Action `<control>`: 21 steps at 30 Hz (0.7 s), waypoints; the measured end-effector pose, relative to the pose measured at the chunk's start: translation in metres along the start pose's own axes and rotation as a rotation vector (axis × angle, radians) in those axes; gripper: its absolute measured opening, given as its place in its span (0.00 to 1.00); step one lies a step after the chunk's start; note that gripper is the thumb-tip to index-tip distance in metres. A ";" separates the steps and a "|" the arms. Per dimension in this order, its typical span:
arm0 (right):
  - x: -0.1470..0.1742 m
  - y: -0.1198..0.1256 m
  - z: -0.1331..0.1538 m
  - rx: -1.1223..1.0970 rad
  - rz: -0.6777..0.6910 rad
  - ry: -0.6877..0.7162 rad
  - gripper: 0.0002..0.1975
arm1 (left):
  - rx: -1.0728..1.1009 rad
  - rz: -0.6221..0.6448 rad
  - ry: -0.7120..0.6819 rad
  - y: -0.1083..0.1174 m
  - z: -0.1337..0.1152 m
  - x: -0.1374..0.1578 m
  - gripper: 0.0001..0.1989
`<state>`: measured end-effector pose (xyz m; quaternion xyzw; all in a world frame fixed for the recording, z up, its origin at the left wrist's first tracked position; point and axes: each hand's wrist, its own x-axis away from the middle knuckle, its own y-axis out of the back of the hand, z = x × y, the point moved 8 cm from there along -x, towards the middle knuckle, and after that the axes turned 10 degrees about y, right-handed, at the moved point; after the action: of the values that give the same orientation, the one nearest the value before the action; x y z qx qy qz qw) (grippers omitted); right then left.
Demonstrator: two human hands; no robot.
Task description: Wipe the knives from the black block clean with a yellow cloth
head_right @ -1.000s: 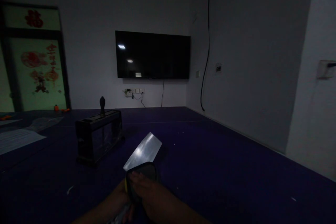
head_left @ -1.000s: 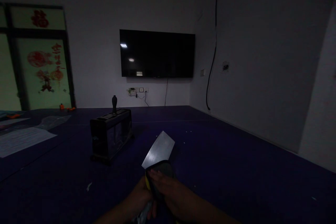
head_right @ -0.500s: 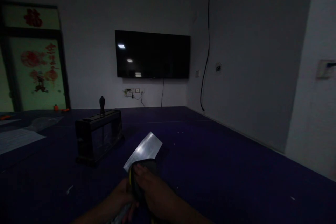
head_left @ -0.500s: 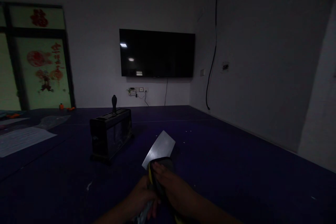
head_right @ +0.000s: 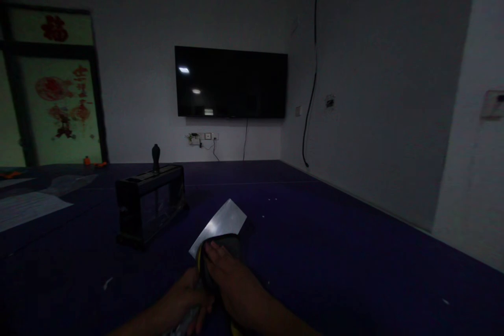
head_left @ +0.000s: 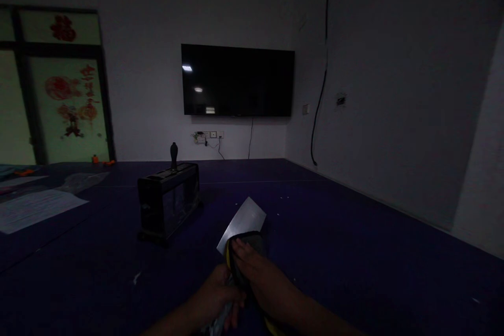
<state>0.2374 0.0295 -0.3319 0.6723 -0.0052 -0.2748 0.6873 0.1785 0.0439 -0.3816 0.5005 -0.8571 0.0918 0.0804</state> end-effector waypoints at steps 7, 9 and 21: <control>-0.006 0.000 0.012 0.040 0.070 0.064 0.37 | 0.043 0.023 -0.023 -0.002 -0.001 0.001 0.15; -0.006 0.000 0.013 0.039 0.072 0.075 0.37 | 0.060 0.020 -0.026 -0.001 -0.001 0.001 0.21; -0.003 -0.001 -0.012 0.007 -0.038 -0.092 0.38 | 0.015 0.014 -0.020 -0.002 -0.003 0.000 0.06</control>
<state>0.2394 0.0415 -0.3329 0.6612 -0.0251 -0.3185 0.6788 0.1807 0.0437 -0.3787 0.4960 -0.8606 0.0939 0.0673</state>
